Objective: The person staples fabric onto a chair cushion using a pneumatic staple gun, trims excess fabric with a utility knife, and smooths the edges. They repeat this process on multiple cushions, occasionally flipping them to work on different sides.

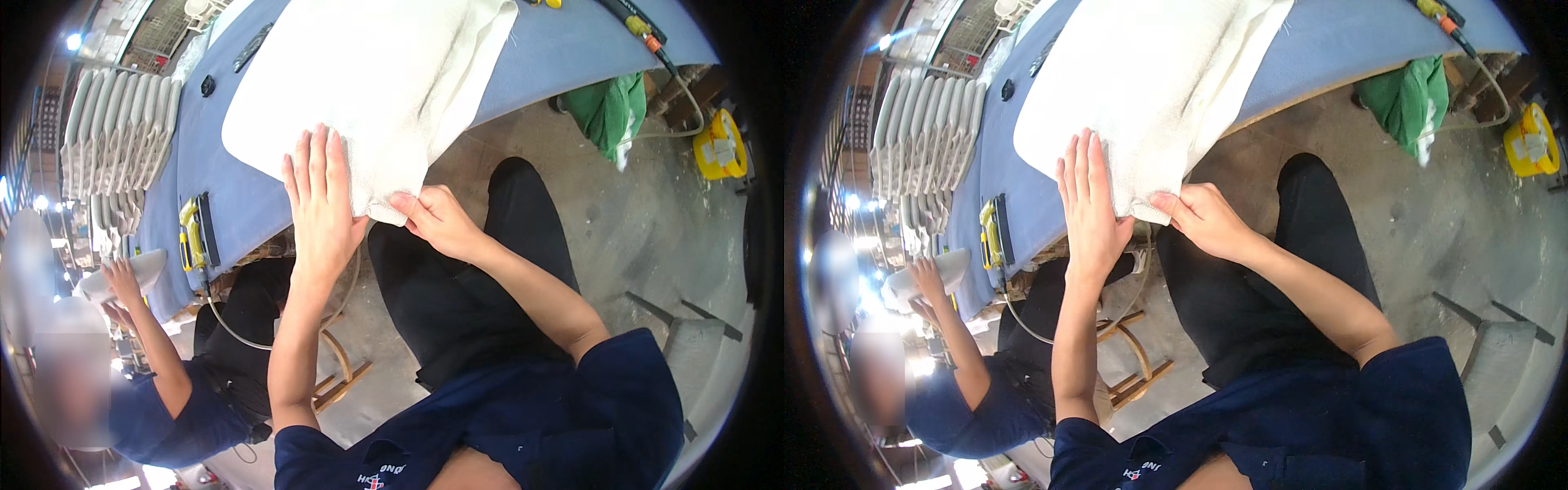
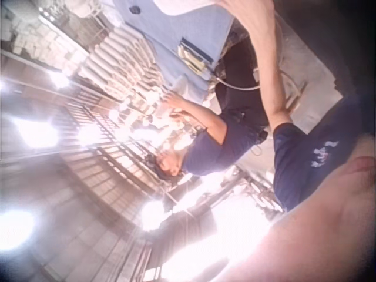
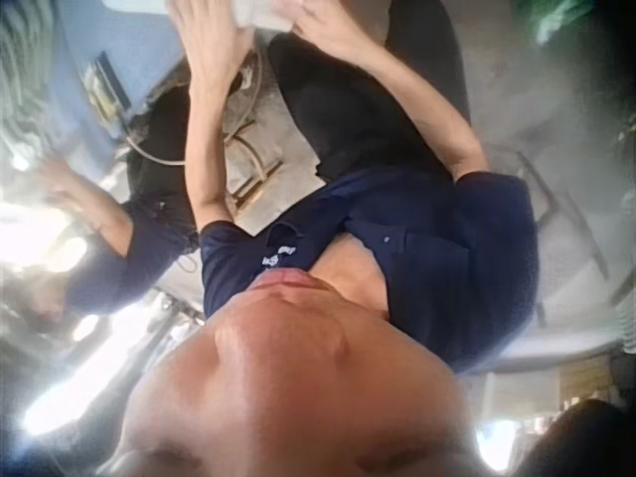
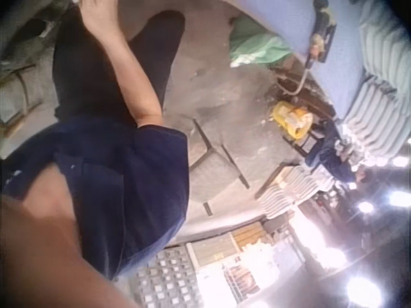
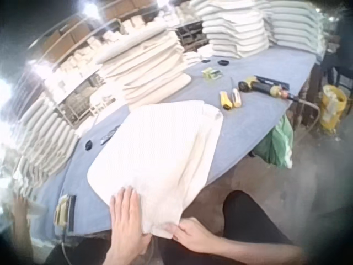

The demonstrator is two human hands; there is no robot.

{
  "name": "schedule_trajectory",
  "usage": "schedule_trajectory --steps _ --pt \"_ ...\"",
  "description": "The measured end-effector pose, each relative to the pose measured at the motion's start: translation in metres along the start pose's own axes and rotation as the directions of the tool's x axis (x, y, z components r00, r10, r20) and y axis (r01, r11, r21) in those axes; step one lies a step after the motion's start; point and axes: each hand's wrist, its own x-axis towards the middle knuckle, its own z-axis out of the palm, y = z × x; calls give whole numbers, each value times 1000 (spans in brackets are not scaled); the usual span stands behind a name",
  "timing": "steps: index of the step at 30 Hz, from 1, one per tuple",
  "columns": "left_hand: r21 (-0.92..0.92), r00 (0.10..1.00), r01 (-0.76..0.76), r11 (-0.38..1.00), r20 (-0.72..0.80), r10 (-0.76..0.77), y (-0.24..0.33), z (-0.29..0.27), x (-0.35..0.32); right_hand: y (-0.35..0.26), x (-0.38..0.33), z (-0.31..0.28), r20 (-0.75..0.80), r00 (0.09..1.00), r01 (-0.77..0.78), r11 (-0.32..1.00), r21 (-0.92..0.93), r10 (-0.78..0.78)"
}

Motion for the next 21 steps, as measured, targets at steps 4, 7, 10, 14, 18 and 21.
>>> schedule_trajectory --steps 4,7,10,14,18,21 --pt "-24 986 -120 993 -119 116 -11 23 -4 39 -3 2 88 995 -76 920 384 46" --pt "-22 966 -172 985 -198 165 -20 37 -8 57 -7 15 64 997 -69 873 482 43" --pt "-33 948 -176 984 -275 160 -21 49 -13 61 -6 20 52 997 -69 866 494 50" --pt "-20 915 -236 972 -341 215 -19 56 -12 77 3 15 59 998 -25 912 410 0" --pt "-104 960 -194 975 -226 167 -13 43 -15 70 -1 13 47 998 -51 921 386 35" --pt "-185 994 -82 979 61 94 0 -5 -13 55 -13 24 12 999 -36 908 417 34"
